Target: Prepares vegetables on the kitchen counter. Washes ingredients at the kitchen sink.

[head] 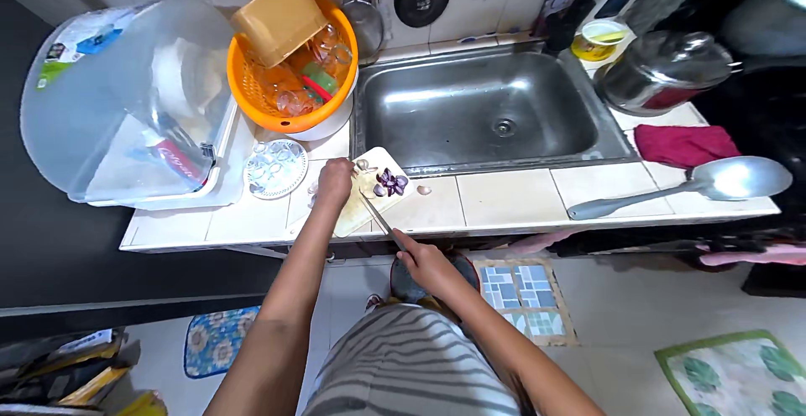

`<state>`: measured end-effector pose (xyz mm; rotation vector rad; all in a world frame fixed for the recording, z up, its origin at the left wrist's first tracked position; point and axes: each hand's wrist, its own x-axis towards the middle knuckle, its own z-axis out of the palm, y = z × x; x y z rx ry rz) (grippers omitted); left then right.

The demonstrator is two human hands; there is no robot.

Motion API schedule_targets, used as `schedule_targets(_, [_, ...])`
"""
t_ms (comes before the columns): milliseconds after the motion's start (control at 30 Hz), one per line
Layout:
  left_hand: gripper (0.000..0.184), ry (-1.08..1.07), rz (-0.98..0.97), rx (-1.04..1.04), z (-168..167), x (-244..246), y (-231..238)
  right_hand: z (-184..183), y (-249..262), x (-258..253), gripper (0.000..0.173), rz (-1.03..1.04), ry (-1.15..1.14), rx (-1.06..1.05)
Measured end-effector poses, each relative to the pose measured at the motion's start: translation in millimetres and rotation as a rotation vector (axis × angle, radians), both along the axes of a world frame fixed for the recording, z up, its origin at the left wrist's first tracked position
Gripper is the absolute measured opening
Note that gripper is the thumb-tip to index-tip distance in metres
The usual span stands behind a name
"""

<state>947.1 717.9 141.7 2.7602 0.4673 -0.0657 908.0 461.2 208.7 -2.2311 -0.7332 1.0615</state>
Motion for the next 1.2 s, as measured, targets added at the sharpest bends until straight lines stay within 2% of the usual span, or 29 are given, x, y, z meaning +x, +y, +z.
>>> schedule_targets(167, [0.028, 0.121, -0.004, 0.003, -12.5, 11.0, 2.0, -1.6, -8.7, 0.7, 0.052, -0.013, 0.009, 0.007])
schedule_targets(400, [0.024, 0.121, 0.100, -0.009, 0.4, 1.8, -9.6, -5.7, -14.3, -0.1, 0.053, -0.044, 0.021, 0.005])
schedule_targets(600, [0.024, 0.019, 0.203, -0.138, 27.7, -41.7, -34.0, -4.8, -12.7, -3.0, 0.057, -0.074, 0.007, -0.037])
schedule_targets(733, [0.025, 0.168, 0.230, -0.236, 16.2, -69.6, -55.5, -6.8, -7.7, -5.3, 0.062, 0.010, -0.004, -0.065])
schedule_targets(800, [0.024, 0.157, 0.248, -0.266, 6.1, -77.9, -56.8, -9.8, -4.1, -6.9, 0.061, 0.054, -0.017, -0.085])
schedule_targets(933, [0.032, 0.187, 0.234, -0.337, 15.5, -88.4, -47.6, -24.9, 1.5, -11.3, 0.060, 0.078, -0.111, -0.107])
schedule_targets(1000, [0.033, 0.056, 0.232, -0.301, 20.8, -91.8, -41.8, -29.7, 4.7, -13.3, 0.060, 0.081, -0.154, -0.126])
schedule_targets(1067, [0.041, -0.217, 0.233, -0.215, 21.8, -91.0, -37.8, -30.7, 7.8, -15.1, 0.060, 0.102, -0.189, -0.152])
schedule_targets(1133, [0.056, -0.490, 0.213, -0.134, 21.8, -81.3, -33.7, -30.4, 10.7, -16.8, 0.059, 0.130, -0.227, -0.167])
schedule_targets(1200, [0.079, -0.682, 0.158, 0.000, 29.9, -67.1, -35.9, -30.5, 13.7, -17.7, 0.060, 0.157, -0.246, -0.192])
